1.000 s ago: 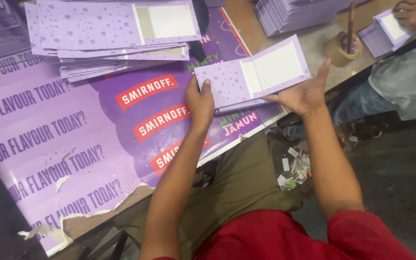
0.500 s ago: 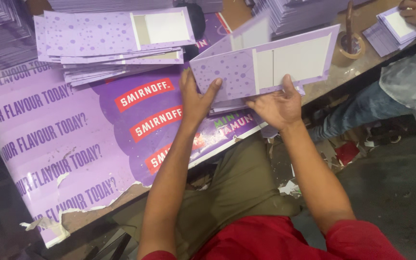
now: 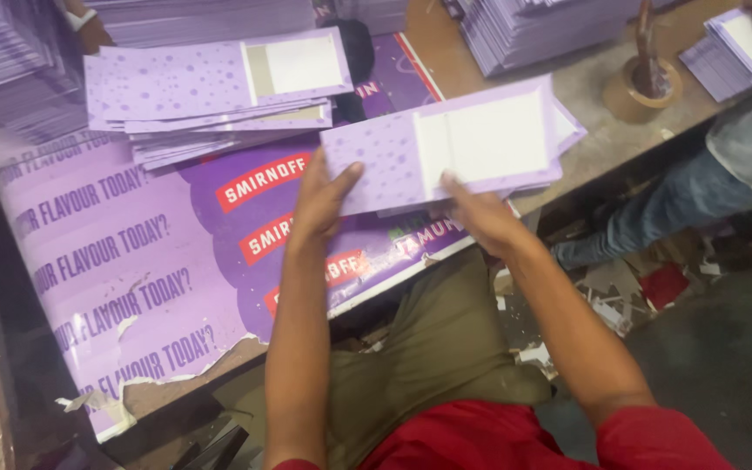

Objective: The person repeatedly folds small purple printed paper sheets by hand on a cluttered workbench. They pick up each sheet, fold it in half, and place it into a growing stack on the right side of the table.

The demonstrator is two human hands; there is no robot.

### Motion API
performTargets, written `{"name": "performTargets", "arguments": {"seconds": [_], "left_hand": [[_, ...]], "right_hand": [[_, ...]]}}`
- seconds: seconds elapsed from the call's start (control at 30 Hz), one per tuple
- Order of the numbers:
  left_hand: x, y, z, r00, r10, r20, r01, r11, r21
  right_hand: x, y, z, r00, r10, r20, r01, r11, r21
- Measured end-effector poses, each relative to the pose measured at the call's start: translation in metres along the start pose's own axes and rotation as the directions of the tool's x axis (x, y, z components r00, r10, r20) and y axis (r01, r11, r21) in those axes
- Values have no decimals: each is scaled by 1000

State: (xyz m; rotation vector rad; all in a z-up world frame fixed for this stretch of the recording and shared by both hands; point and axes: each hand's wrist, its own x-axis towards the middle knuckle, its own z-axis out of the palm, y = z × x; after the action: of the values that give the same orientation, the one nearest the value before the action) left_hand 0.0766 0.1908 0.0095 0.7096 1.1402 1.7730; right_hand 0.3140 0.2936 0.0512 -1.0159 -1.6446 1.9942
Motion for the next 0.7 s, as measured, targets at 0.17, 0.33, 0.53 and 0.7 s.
{"name": "performTargets", "arguments": {"seconds": [0.17, 0.33, 0.53, 0.7], "left_hand": [[-47, 67, -85, 989, -80, -121, 107, 966, 234], [-88, 98, -180, 961, -194, -197, 275, 597, 754], [-101, 80, -213, 958, -22, -284, 271, 382, 883], [-107, 70, -202, 946, 91, -310, 245, 422, 873]], "right_hand": [[-78, -41, 43, 945, 263, 192, -20, 636, -771], [-45, -48, 110, 624, -334, 707, 775, 379, -505], [4, 25, 204, 433, -299, 850, 898, 55, -437], [8, 53, 204, 448, -453, 771, 891, 154, -427]]}}
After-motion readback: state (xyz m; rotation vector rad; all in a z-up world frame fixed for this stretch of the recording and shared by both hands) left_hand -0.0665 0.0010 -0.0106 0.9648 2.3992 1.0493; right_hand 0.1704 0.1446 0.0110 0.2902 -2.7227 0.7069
